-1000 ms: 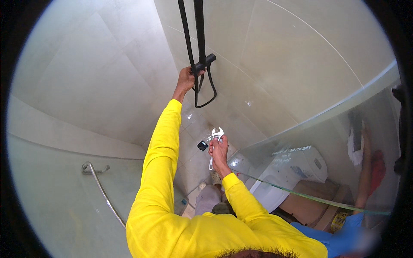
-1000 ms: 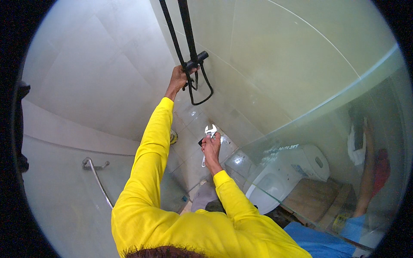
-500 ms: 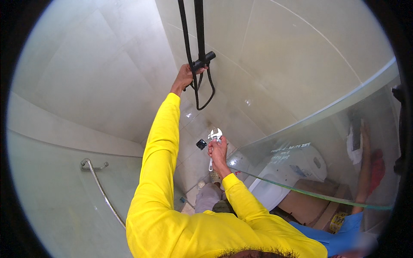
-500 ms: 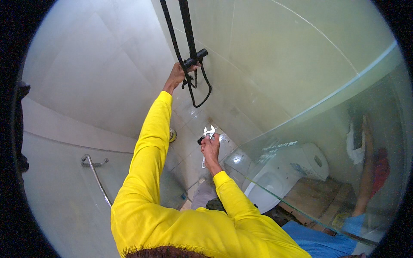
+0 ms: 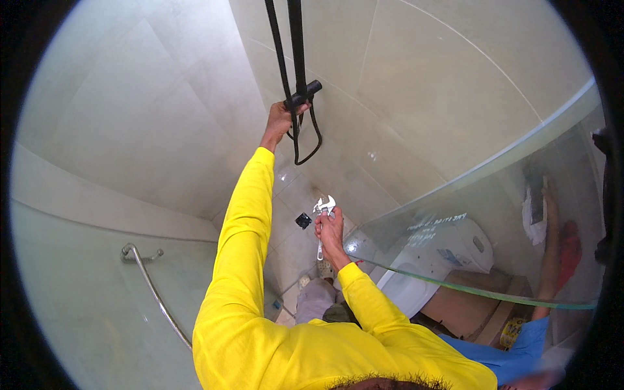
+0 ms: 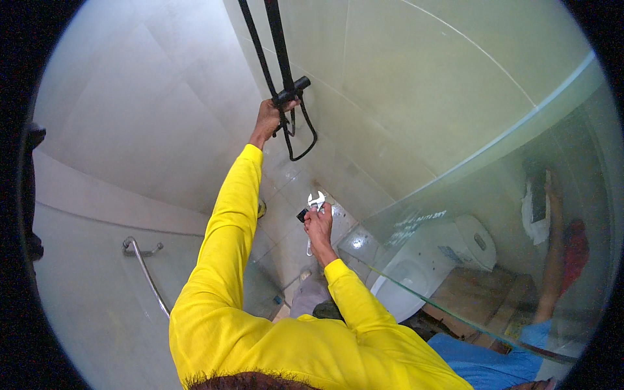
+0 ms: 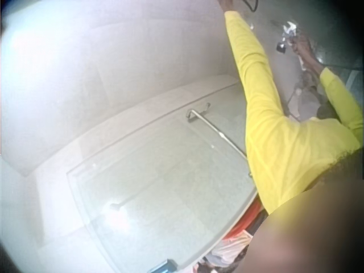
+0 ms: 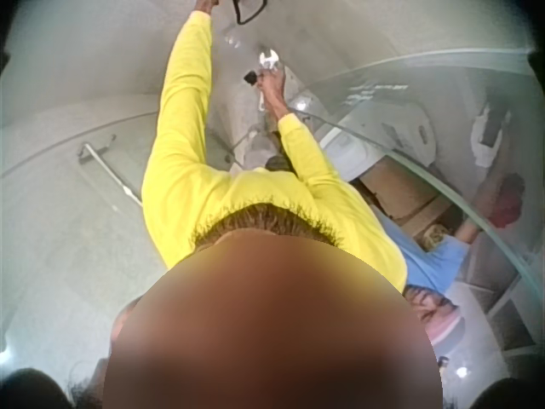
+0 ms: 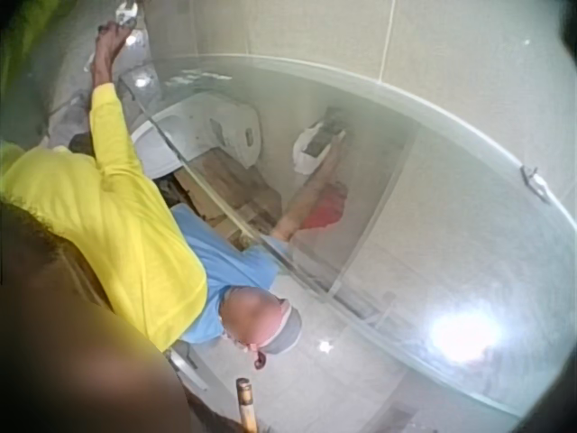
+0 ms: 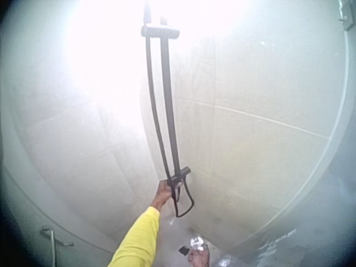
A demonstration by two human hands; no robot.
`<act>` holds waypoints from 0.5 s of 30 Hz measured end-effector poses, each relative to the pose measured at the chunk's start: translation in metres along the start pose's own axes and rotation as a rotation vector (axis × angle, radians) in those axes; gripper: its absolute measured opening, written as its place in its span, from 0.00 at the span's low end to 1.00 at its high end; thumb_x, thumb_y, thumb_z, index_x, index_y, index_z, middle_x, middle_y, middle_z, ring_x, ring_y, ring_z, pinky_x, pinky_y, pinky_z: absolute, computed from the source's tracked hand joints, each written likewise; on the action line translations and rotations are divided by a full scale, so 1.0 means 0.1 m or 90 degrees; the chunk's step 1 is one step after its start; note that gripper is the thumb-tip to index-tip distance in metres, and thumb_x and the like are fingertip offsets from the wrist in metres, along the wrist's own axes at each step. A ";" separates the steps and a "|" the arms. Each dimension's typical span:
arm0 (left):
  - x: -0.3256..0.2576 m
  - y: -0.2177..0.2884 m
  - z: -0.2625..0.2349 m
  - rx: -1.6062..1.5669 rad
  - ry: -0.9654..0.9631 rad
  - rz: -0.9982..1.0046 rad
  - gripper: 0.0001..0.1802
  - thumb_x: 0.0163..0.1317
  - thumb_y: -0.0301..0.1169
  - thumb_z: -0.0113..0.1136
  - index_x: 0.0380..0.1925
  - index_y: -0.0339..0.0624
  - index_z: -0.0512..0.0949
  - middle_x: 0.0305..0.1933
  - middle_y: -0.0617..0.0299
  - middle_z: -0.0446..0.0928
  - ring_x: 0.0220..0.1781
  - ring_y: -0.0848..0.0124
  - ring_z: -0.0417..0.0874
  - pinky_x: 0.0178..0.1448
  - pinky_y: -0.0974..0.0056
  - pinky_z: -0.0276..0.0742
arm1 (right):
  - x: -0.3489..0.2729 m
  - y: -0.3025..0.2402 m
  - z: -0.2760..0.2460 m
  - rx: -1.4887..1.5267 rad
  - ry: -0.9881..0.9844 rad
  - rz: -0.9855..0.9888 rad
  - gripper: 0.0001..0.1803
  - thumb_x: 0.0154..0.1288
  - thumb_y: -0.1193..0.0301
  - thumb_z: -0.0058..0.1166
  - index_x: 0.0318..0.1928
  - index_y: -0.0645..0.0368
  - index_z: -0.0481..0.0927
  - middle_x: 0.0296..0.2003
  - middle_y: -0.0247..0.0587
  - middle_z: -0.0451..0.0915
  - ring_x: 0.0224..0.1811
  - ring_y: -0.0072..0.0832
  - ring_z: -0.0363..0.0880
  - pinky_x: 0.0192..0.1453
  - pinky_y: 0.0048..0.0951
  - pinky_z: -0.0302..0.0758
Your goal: The person adjusts a shower head and its hose, then retrieves a wrench from a tool bag. They use the wrench to tighten the shower head connection and continue adjusting the hose and fittings.
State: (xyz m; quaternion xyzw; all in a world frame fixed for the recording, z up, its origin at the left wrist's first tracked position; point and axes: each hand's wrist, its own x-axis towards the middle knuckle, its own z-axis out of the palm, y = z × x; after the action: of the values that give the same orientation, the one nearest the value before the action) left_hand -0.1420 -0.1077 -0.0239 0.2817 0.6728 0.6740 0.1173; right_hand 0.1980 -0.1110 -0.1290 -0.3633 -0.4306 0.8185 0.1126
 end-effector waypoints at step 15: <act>0.09 -0.08 -0.09 0.014 -0.045 -0.007 0.21 0.63 0.40 0.80 0.52 0.41 0.90 0.45 0.63 0.91 0.43 0.74 0.87 0.55 0.63 0.80 | 0.00 0.00 -0.07 -0.015 -0.011 -0.009 0.10 0.86 0.68 0.47 0.59 0.50 0.64 0.29 0.32 0.75 0.22 0.16 0.68 0.21 0.21 0.62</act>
State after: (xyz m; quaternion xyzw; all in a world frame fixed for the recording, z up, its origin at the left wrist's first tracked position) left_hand -0.1563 -0.1096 -0.0293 0.3031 0.6769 0.6556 0.1419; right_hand 0.2031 -0.1070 -0.1318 -0.3547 -0.4436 0.8156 0.1102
